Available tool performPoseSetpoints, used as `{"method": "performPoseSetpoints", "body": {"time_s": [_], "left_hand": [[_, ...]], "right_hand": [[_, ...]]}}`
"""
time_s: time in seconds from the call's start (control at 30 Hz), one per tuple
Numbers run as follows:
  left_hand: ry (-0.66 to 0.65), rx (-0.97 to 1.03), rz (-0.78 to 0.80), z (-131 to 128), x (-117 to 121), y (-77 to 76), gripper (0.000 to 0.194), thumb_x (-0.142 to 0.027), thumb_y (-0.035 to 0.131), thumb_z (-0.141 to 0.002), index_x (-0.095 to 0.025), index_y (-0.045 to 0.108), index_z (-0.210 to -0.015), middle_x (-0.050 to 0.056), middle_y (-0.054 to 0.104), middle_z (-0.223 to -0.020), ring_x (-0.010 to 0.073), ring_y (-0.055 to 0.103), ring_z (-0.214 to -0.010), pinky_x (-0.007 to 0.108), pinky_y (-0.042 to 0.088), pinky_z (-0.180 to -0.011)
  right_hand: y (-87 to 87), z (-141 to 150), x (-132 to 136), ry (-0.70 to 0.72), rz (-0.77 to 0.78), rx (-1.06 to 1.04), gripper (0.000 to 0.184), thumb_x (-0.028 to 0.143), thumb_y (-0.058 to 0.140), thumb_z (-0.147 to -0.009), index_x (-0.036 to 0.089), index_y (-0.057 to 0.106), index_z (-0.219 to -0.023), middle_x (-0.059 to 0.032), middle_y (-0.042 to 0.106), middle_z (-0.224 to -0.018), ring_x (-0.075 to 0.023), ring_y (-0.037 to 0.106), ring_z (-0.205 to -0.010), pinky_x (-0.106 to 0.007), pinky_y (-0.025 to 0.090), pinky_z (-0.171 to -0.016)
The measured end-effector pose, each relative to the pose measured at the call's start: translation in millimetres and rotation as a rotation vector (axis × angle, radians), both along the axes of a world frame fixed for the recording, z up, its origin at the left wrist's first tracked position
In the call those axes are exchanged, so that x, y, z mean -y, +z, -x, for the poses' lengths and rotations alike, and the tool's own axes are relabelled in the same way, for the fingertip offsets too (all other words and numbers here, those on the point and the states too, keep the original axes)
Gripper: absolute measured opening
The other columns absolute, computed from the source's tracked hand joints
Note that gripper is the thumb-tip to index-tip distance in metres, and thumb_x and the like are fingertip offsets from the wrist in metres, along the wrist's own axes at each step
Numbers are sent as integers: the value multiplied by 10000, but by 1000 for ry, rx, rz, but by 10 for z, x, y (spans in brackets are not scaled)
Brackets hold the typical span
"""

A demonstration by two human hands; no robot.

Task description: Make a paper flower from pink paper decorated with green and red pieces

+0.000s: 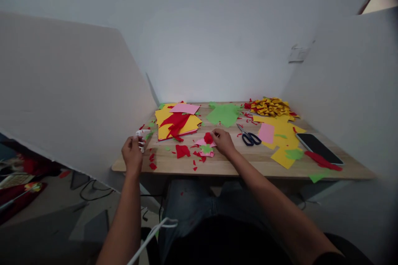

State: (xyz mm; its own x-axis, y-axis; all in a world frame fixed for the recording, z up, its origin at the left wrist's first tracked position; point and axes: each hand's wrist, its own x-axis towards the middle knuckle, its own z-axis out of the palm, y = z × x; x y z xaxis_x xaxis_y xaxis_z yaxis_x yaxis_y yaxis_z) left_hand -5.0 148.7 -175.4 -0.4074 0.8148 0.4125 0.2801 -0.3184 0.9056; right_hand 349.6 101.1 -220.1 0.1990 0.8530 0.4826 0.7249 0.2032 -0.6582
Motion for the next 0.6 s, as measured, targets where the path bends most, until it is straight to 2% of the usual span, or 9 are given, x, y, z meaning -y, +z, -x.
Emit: {"method": "performPoseSetpoints", "body": {"time_s": [0.1, 0.17, 0.23, 0.27, 0.33, 0.43, 0.5, 0.53, 0.6], "left_hand": [[-130, 140, 0, -163, 97, 153, 342, -518, 551, -823, -178, 580, -794, 5, 571, -715, 115, 498, -598, 223, 407, -562], [-324, 296, 12, -249, 190, 301, 362, -561, 584, -796, -200, 569, -805, 9, 576, -733, 132, 537, -636, 252, 466, -611], [-531, 412, 50, -319, 285, 470, 373, -596, 570, -812, -223, 559, -804, 15, 576, -756, 154, 568, -686, 299, 511, -678], [-593, 446, 56, -346, 324, 556, 388, -619, 539, -835, -233, 558, -801, 18, 574, -763, 162, 572, -710, 320, 522, -707], [-636, 475, 20, -377, 370, 720, 423, -653, 465, -878, -249, 566, -803, 24, 579, -781, 176, 572, -758, 345, 530, -748], [-605, 530, -78, -349, 328, 894, 378, -612, 428, -911, -275, 579, -834, 29, 613, -828, 198, 593, -847, 362, 539, -776], [-520, 558, -69, -273, 227, 919, 280, -517, 454, -906, -267, 564, -845, 23, 619, -846, 192, 608, -836, 352, 546, -753], [-429, 545, -55, -217, 161, 892, 228, -465, 470, -894, -255, 552, -854, 18, 616, -853, 179, 606, -794, 337, 544, -726], [-126, 418, -77, -69, 23, 752, 161, -375, 507, -862, -226, 537, -915, 17, 615, -907, 144, 582, -714, 300, 527, -688]], "right_hand": [[-60, 0, 78, 91, 59, 44, 270, 350, 519, -926, 197, 708, -810, -44, 730, -803, -163, 616, -735, -250, 398, -700], [-97, -33, 117, 131, 100, 82, 239, 341, 550, -913, 206, 716, -808, -37, 736, -792, -160, 611, -709, -248, 385, -681], [-121, -98, 136, 127, 130, 116, 222, 317, 559, -906, 203, 724, -811, -49, 741, -790, -169, 607, -698, -257, 369, -669], [-128, -142, 139, 110, 140, 129, 219, 306, 557, -905, 199, 727, -818, -60, 742, -791, -176, 608, -699, -262, 362, -666], [-136, -246, 138, 67, 151, 146, 216, 293, 555, -904, 194, 733, -834, -76, 745, -792, -189, 613, -709, -270, 352, -663], [-146, -399, 136, 6, 158, 153, 209, 292, 565, -894, 195, 737, -827, -80, 746, -787, -198, 624, -728, -273, 352, -666], [-162, -470, 139, -34, 157, 138, 229, 303, 550, -901, 192, 735, -823, -76, 746, -787, -196, 630, -733, -270, 363, -668], [-173, -494, 141, -52, 155, 126, 243, 309, 538, -907, 190, 734, -828, -73, 746, -792, -193, 634, -735, -269, 371, -671], [-199, -521, 142, -84, 149, 104, 267, 313, 511, -918, 186, 732, -837, -67, 748, -807, -187, 642, -744, -265, 386, -680]]}}
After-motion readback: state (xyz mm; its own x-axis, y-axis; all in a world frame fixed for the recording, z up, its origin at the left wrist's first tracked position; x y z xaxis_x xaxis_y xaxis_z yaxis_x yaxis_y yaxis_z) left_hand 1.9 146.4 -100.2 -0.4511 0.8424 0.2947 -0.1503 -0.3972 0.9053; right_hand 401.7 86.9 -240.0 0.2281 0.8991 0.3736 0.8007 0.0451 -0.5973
